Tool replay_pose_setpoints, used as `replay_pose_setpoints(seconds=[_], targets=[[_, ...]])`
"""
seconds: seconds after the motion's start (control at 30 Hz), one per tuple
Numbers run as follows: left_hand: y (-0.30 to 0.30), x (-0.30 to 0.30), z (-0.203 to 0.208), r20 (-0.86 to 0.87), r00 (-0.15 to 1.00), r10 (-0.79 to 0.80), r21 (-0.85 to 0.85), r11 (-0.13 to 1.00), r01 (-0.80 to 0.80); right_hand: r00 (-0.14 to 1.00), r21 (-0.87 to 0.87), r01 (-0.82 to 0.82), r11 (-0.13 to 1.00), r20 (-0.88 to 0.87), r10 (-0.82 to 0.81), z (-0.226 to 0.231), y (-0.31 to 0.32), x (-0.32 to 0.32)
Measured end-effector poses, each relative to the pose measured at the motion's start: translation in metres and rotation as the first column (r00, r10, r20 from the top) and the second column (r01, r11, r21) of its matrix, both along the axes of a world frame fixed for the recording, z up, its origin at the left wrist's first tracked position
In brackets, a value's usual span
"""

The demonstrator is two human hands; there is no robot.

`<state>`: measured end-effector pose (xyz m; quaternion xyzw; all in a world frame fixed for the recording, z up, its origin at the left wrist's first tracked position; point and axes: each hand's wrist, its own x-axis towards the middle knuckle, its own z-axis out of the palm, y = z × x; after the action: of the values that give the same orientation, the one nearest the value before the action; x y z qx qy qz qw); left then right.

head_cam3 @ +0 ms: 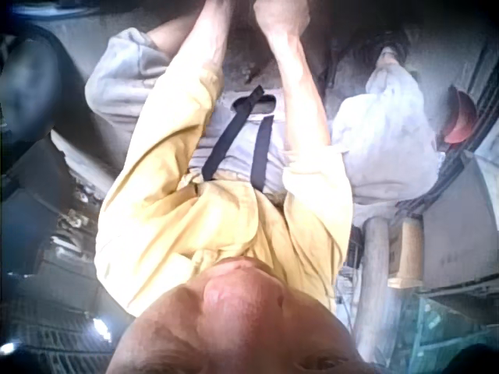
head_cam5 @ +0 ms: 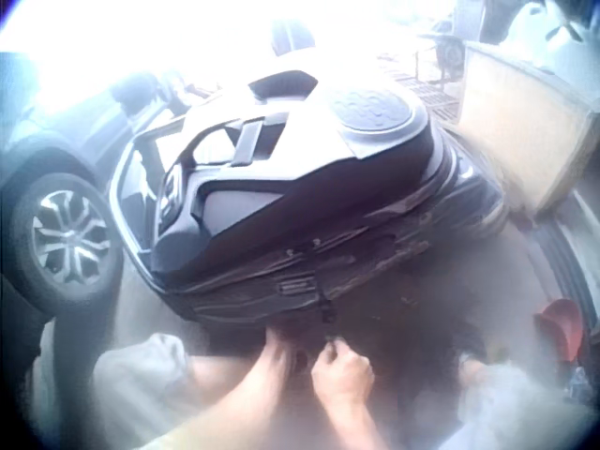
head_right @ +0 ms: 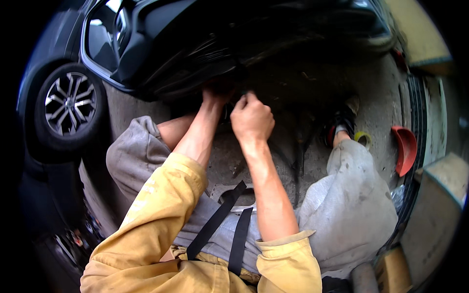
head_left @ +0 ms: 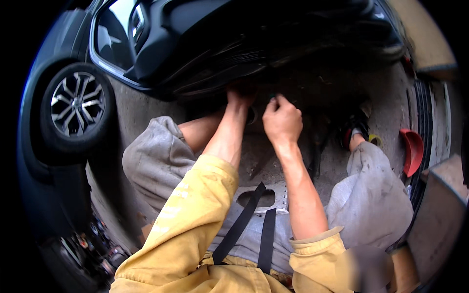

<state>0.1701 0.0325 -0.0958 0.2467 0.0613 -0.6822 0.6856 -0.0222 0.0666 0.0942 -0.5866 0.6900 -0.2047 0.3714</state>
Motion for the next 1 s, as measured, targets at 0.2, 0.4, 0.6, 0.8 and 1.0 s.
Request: replay_pose_setpoints(seconds=[0.2,0.4,0.6,0.8,1.0], targets=[[-0.008,-0.029,0.014,0.06,0.982,0.18,0.219,0.957,-0.189,0.993,-0.089,0.037,0.995,0.111,-0.027,-0.015,-0.009,-0.001],[0.001,-0.023,0.024,0.015,0.989,0.147,0.249,0.957,-0.146,0.99,-0.009,-0.051,0.999,0.134,0.051,0.001,-0.017,-0.009],[0.002,-0.016,0.006,-0.016,0.991,0.136,0.15,0.98,-0.132,0.994,-0.037,-0.081,0.996,0.069,0.083,-0.008,-0.013,-0.012],[0.009,-0.009,-0.003,0.008,0.989,0.148,0.173,0.974,-0.148,0.995,-0.014,-0.094,0.996,0.034,0.094,0.013,-0.008,0.003],[-0.007,-0.035,0.017,0.075,0.966,0.247,0.3,0.918,-0.258,0.999,-0.083,-0.043,0.996,0.002,0.043,0.006,-0.007,0.004]])
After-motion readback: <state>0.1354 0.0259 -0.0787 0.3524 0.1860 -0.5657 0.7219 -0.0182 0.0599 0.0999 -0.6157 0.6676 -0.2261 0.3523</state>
